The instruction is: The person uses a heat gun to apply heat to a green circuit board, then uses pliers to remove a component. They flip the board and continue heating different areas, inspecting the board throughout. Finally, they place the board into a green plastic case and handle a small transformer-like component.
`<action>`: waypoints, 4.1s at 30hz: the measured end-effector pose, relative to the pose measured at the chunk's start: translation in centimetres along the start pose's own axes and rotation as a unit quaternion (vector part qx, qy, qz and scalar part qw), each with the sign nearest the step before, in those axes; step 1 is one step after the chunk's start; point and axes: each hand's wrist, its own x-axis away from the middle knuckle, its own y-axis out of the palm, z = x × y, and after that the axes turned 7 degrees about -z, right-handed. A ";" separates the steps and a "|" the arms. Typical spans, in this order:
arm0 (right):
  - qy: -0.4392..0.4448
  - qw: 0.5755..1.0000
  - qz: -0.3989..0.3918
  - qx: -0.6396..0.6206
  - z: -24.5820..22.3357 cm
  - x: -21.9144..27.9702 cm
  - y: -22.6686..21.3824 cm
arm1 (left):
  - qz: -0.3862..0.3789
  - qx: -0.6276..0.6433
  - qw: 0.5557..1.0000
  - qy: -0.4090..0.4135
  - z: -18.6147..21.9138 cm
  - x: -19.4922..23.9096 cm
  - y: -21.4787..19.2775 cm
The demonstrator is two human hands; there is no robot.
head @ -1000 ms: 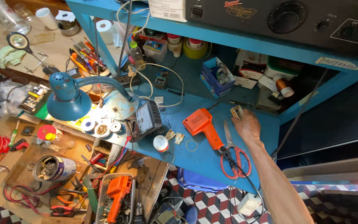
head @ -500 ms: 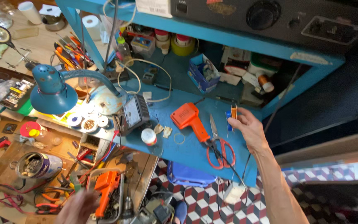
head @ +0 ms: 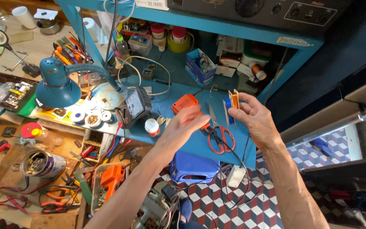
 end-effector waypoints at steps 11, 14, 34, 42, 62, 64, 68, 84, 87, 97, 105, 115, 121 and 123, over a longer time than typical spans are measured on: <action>-0.052 0.985 -0.052 0.159 -1.1 0.6 1.8 | -0.091 0.144 0.985 0.008 -1.1 -3.8 2.6; -0.052 0.983 -0.067 0.163 -0.5 1.0 1.2 | -0.094 0.158 0.983 0.016 -2.2 -4.0 2.5; -0.108 0.972 -0.075 0.197 1.2 1.0 1.5 | -0.036 0.261 0.965 0.021 -4.6 -4.6 1.5; 0.103 0.987 -0.079 0.097 2.3 1.9 2.1 | 0.014 0.246 0.969 0.002 -2.9 -3.7 -0.1; 0.120 0.975 0.031 0.185 0.1 6.8 -0.5 | 0.094 0.319 0.941 0.054 -5.2 -1.9 -10.3; 0.119 0.976 0.026 0.183 0.1 6.8 -0.6 | 0.095 0.318 0.941 0.063 -5.2 -1.4 -10.9; 0.147 0.959 0.013 0.242 0.5 6.5 0.4 | 0.106 0.238 0.964 0.059 -5.0 -0.6 -10.4; 0.140 0.962 -0.084 0.219 1.2 4.9 4.2 | 0.111 0.114 0.985 0.069 -2.5 1.9 -8.2; 0.144 0.967 -0.081 0.193 1.3 4.3 4.3 | 0.105 0.178 0.977 0.053 -2.6 1.7 -8.9; 0.210 0.932 0.039 0.293 5.6 -1.0 -2.0 | 0.108 0.268 0.957 0.008 -2.9 2.0 -9.9; -0.128 0.746 0.259 0.600 12.9 -19.2 -14.5 | 0.170 0.304 0.936 -0.049 -2.9 3.4 -10.1; 0.059 0.668 0.228 0.706 18.5 -29.6 -23.0 | 0.329 0.357 0.874 -0.007 -8.3 7.7 -16.4; -0.074 0.564 0.257 0.781 17.4 -29.7 -23.7 | 0.312 0.380 0.868 0.075 -7.7 7.7 -17.7; -0.105 0.579 0.170 0.791 16.6 -28.8 -22.3 | 0.328 0.384 0.857 0.106 -6.7 10.9 -17.5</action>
